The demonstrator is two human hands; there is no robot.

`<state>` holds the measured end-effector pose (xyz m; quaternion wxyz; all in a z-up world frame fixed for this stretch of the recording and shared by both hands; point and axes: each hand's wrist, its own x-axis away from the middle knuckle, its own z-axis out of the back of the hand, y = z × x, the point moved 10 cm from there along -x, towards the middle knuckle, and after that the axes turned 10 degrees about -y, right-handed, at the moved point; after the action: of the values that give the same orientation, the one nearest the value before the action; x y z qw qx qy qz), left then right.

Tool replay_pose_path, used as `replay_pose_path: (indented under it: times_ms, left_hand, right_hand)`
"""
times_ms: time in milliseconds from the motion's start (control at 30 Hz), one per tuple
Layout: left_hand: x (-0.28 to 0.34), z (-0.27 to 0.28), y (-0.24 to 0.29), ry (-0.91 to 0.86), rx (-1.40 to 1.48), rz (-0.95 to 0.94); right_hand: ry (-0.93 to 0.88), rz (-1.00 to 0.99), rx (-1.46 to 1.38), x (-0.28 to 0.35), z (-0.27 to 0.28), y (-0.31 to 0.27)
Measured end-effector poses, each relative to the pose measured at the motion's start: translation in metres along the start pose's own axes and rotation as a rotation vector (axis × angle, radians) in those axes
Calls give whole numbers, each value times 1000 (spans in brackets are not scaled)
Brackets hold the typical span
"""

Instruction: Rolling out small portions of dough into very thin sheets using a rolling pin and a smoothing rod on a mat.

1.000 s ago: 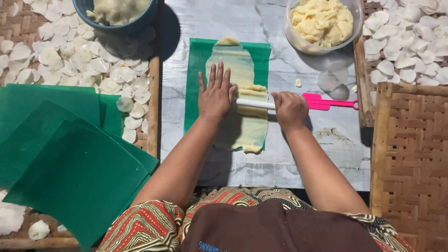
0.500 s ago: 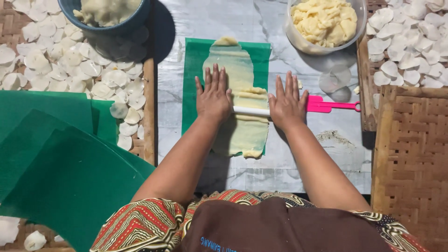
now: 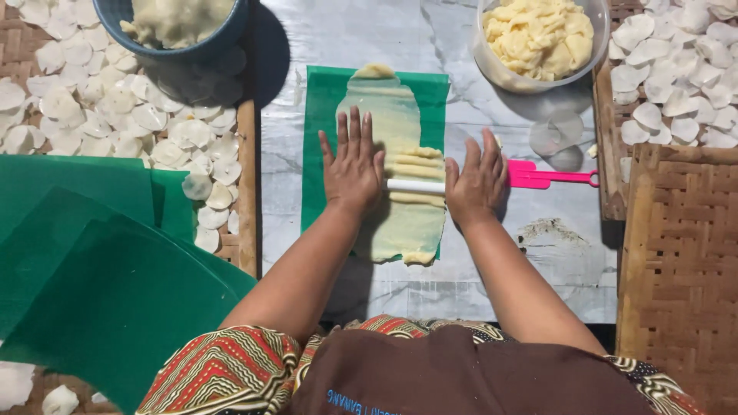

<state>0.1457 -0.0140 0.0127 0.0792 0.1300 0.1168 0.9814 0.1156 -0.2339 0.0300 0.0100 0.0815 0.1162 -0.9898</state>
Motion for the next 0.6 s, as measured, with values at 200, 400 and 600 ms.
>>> replay_pose_path:
  times_ms: [200,400,600]
  left_hand:
    - [6,-25,-7,22,-17,-34]
    - [5,-9,1,13,-14,-12]
    - [21,-29,-4,-47,27,56]
  right_hand:
    - [99,137,202,4,-52,36]
    - [165,121,211,15,-10,18]
    - [164,0,214,33,-15,15]
